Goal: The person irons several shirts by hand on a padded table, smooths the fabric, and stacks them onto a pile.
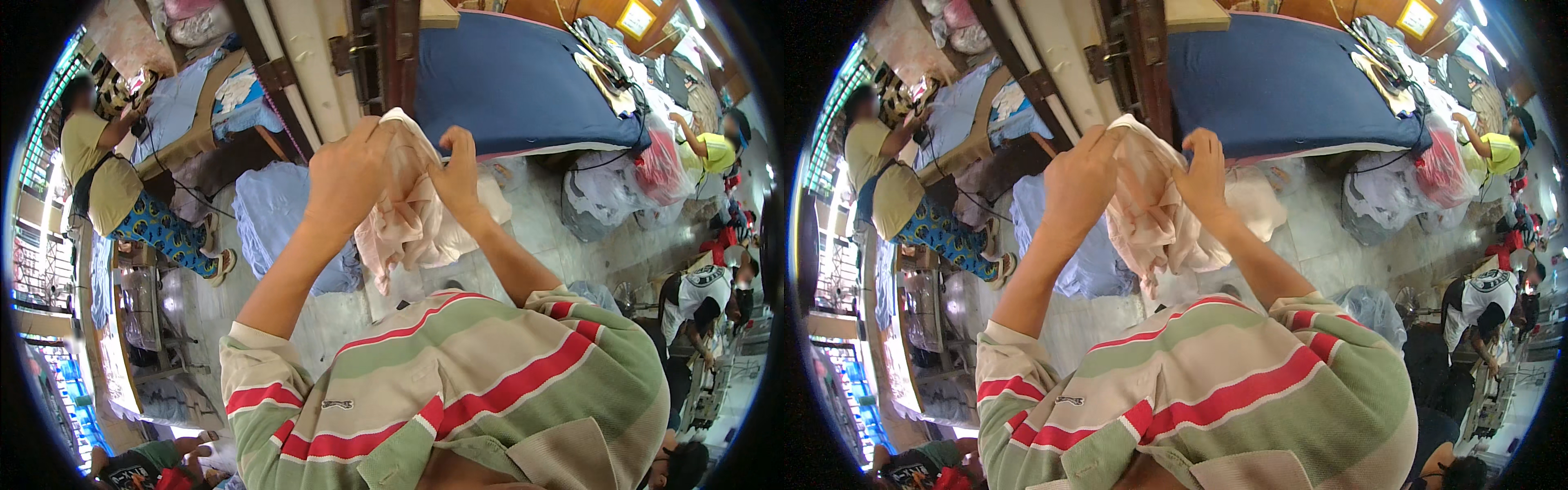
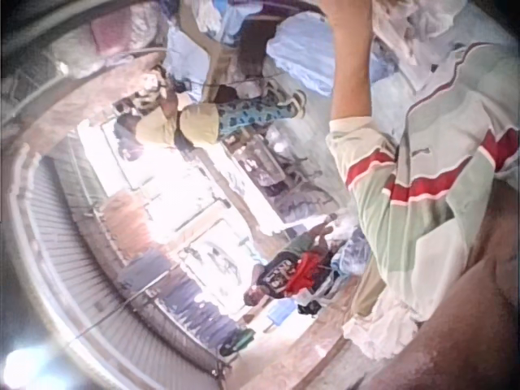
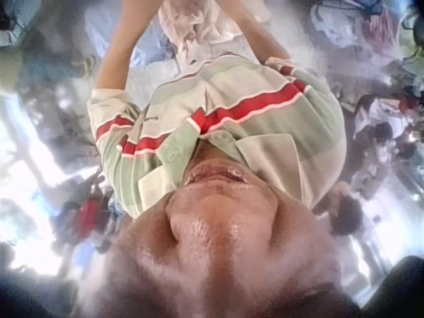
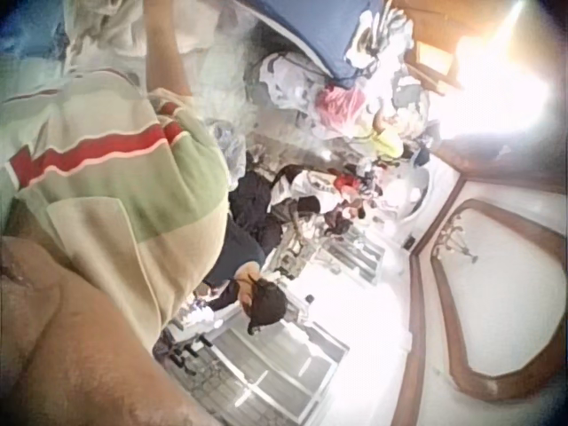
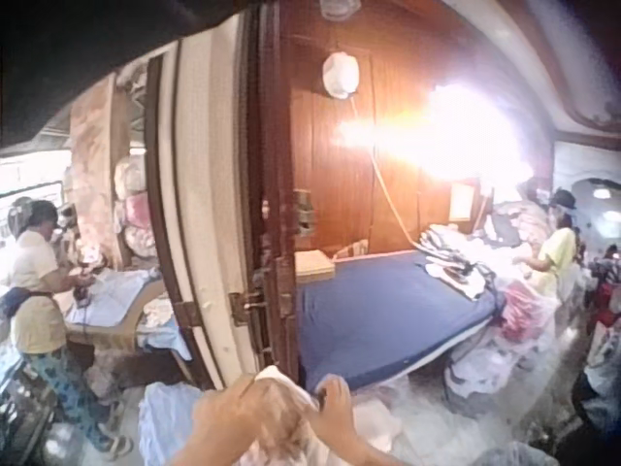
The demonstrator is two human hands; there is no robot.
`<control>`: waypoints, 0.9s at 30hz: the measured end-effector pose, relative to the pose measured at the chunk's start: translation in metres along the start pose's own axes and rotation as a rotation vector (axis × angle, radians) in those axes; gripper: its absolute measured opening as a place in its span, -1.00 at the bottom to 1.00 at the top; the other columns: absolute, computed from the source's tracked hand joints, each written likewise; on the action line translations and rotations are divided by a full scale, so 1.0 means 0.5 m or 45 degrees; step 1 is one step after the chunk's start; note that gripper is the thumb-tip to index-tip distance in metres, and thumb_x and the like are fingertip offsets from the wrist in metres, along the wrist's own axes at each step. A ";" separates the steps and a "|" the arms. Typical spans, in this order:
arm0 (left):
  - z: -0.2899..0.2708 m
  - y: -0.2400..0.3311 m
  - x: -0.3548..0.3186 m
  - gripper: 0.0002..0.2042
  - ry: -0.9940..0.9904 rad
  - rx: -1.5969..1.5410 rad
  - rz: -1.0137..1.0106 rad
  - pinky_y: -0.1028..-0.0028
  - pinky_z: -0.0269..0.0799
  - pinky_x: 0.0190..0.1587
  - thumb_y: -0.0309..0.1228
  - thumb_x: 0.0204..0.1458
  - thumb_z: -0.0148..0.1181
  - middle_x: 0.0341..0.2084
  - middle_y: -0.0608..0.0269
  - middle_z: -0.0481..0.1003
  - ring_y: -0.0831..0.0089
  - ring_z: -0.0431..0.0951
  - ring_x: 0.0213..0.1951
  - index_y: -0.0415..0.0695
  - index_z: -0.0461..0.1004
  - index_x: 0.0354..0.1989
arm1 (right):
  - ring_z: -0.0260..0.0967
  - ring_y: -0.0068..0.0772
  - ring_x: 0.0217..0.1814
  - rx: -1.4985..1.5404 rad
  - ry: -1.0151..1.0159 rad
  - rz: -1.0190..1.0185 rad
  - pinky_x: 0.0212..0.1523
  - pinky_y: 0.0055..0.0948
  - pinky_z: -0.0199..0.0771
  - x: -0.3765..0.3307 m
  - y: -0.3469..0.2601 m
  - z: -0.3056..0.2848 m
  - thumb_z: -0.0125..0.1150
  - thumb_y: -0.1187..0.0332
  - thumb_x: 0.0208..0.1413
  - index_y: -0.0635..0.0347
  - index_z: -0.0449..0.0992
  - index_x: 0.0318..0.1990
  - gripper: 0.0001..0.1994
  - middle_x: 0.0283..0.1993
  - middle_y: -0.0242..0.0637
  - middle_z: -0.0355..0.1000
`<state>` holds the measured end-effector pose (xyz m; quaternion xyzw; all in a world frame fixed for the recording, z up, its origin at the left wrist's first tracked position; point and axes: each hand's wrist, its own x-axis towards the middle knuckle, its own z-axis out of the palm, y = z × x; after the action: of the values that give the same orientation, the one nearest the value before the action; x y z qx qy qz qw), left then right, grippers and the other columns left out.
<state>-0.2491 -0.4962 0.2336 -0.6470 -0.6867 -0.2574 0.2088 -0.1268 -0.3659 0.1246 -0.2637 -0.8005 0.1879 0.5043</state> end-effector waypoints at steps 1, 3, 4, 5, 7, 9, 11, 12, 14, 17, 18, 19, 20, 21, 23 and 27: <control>0.007 0.020 0.011 -0.76 0.001 0.008 -0.032 0.39 0.40 -0.55 -0.51 -0.19 0.01 -0.37 0.26 0.42 0.28 0.47 -0.58 -0.09 0.42 -0.27 | 0.15 -0.25 -0.19 -0.021 0.034 0.083 -0.20 -0.40 0.18 -0.018 0.012 -0.015 0.06 0.60 -0.33 0.25 0.27 -0.28 -0.68 -0.22 -0.17 0.22; 0.015 0.066 0.045 -0.80 0.005 0.016 -0.030 0.40 0.41 -0.50 -0.51 -0.21 0.00 -0.39 0.26 0.37 0.29 0.48 -0.53 -0.13 0.39 -0.33 | 0.21 -0.29 -0.35 0.057 -0.039 0.114 -0.35 -0.39 0.22 -0.027 0.045 -0.057 0.11 0.54 -0.21 0.27 0.28 -0.35 -0.80 -0.37 -0.21 0.25; 0.024 0.084 0.063 -0.80 0.022 -0.034 -0.028 0.38 0.41 -0.48 -0.52 -0.20 -0.01 -0.35 0.24 0.37 0.24 0.48 -0.52 -0.15 0.38 -0.32 | 0.24 -0.28 -0.39 0.145 -0.165 0.185 -0.38 -0.37 0.23 -0.023 0.063 -0.085 0.13 0.51 -0.17 0.26 0.29 -0.38 -0.83 -0.42 -0.23 0.26; 0.034 0.102 0.081 -0.79 0.040 -0.086 -0.024 0.35 0.42 -0.46 -0.52 -0.19 -0.02 -0.31 0.22 0.37 0.20 0.48 -0.50 -0.16 0.37 -0.31 | 0.26 -0.27 -0.43 0.232 -0.291 0.254 -0.41 -0.35 0.25 -0.020 0.086 -0.112 0.14 0.48 -0.14 0.26 0.30 -0.40 -0.85 -0.46 -0.25 0.27; 0.060 0.135 0.113 -0.71 -0.013 -0.205 -0.049 0.29 0.39 -0.38 -0.52 -0.17 -0.05 -0.21 0.20 0.36 0.12 0.46 -0.43 -0.13 0.35 -0.18 | 0.19 -0.50 -0.51 0.401 -0.485 0.442 -0.50 -0.49 0.21 -0.017 0.148 -0.175 0.16 0.39 -0.05 0.27 0.30 -0.40 -0.82 -0.55 -0.34 0.25; 0.123 0.158 0.151 -0.67 0.058 -0.283 0.066 0.29 0.38 -0.36 -0.53 -0.16 -0.06 -0.20 0.20 0.35 0.13 0.46 -0.38 -0.10 0.35 -0.12 | 0.16 -0.64 -0.54 0.639 -0.584 0.572 -0.54 -0.58 0.20 0.008 0.234 -0.251 0.15 0.32 0.01 0.27 0.30 -0.40 -0.79 -0.59 -0.41 0.24; 0.155 0.206 0.177 -0.68 0.014 -0.111 -0.036 0.31 0.38 -0.34 -0.53 -0.13 -0.07 -0.22 0.21 0.36 0.17 0.45 -0.35 -0.09 0.36 -0.12 | 0.17 -0.69 -0.53 1.039 -0.586 0.662 -0.53 -0.62 0.22 0.036 0.285 -0.318 0.13 0.29 0.04 0.24 0.30 -0.39 -0.79 -0.57 -0.46 0.26; 0.163 0.229 0.187 -0.68 -0.020 -0.018 -0.080 0.32 0.37 -0.33 -0.53 -0.12 -0.07 -0.23 0.22 0.36 0.19 0.45 -0.33 -0.08 0.37 -0.12 | 0.18 -0.72 -0.57 1.119 -0.628 0.693 -0.56 -0.69 0.22 0.061 0.303 -0.360 0.12 0.28 0.05 0.19 0.32 -0.39 -0.82 -0.56 -0.53 0.27; 0.175 0.261 0.194 -0.70 -0.226 0.305 -0.103 0.33 0.38 -0.32 -0.53 -0.10 -0.07 -0.24 0.25 0.36 0.22 0.45 -0.31 -0.07 0.39 -0.14 | 0.18 -0.74 -0.57 1.507 -0.709 0.801 -0.55 -0.69 0.24 0.113 0.343 -0.447 0.11 0.30 0.06 0.17 0.33 -0.39 -0.84 -0.54 -0.52 0.28; 0.222 0.292 0.233 -0.73 -0.353 0.508 -0.001 0.35 0.38 -0.34 -0.51 -0.09 -0.06 -0.26 0.29 0.37 0.26 0.45 -0.31 -0.05 0.42 -0.18 | 0.26 -0.74 -0.56 1.812 -0.832 0.814 -0.57 -0.72 0.32 0.221 0.382 -0.575 0.07 0.33 0.07 0.12 0.34 -0.33 -0.90 -0.49 -0.50 0.33; 0.233 0.303 0.243 -0.74 -0.383 0.544 0.056 0.35 0.39 -0.34 -0.51 -0.09 -0.05 -0.27 0.31 0.37 0.27 0.46 -0.31 -0.04 0.42 -0.19 | 0.26 -0.76 -0.57 1.830 -0.784 0.855 -0.59 -0.74 0.31 0.258 0.379 -0.608 0.06 0.35 0.08 0.12 0.34 -0.30 -0.90 -0.48 -0.51 0.33; 0.245 0.313 0.271 -0.73 -0.315 0.541 0.053 0.34 0.39 -0.34 -0.52 -0.10 -0.05 -0.26 0.30 0.37 0.26 0.46 -0.31 -0.02 0.42 -0.19 | 0.26 -0.78 -0.58 1.837 -0.722 0.900 -0.62 -0.77 0.30 0.291 0.382 -0.637 0.04 0.36 0.08 0.12 0.35 -0.26 -0.90 -0.47 -0.51 0.34; 0.250 0.325 0.327 -0.72 -0.249 0.529 0.069 0.33 0.39 -0.34 -0.52 -0.10 -0.05 -0.25 0.30 0.36 0.26 0.46 -0.31 -0.01 0.42 -0.18 | 0.32 -0.72 -0.52 1.826 -0.680 0.857 -0.54 -0.72 0.38 0.329 0.400 -0.671 0.04 0.38 0.08 0.13 0.35 -0.28 -0.92 -0.45 -0.47 0.36; 0.249 0.338 0.382 -0.71 -0.183 0.524 0.074 0.32 0.39 -0.33 -0.53 -0.11 -0.05 -0.25 0.29 0.36 0.26 0.46 -0.31 0.00 0.42 -0.18 | 0.39 -0.67 -0.47 1.819 -0.651 0.812 -0.46 -0.67 0.46 0.373 0.425 -0.700 0.04 0.40 0.07 0.15 0.35 -0.30 -0.93 -0.44 -0.42 0.38; 0.235 0.364 0.478 -0.70 0.048 0.555 0.096 0.28 0.38 -0.29 -0.56 -0.13 -0.07 -0.20 0.23 0.35 0.20 0.44 -0.29 -0.01 0.39 -0.18 | 0.38 -0.60 -0.49 1.778 -0.829 0.604 -0.49 -0.61 0.43 0.469 0.480 -0.733 0.05 0.43 0.06 0.18 0.36 -0.26 -0.90 -0.41 -0.44 0.40; 0.310 0.250 0.754 -0.62 -0.037 0.638 0.050 0.22 0.26 -0.06 -0.46 -0.06 -0.16 -0.06 0.09 0.26 0.09 0.31 -0.05 -0.10 0.24 0.01 | 0.29 -0.59 -0.38 0.731 -1.154 -0.021 -0.44 -0.63 0.31 0.781 0.742 -0.701 0.08 0.43 -0.06 0.18 0.37 -0.11 -0.71 -0.25 -0.34 0.38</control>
<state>-0.1458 -0.1011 0.3568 -0.5921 -0.7192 -0.0658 0.3577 0.1395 0.1781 0.3384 -0.0013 -0.8565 0.4903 0.1613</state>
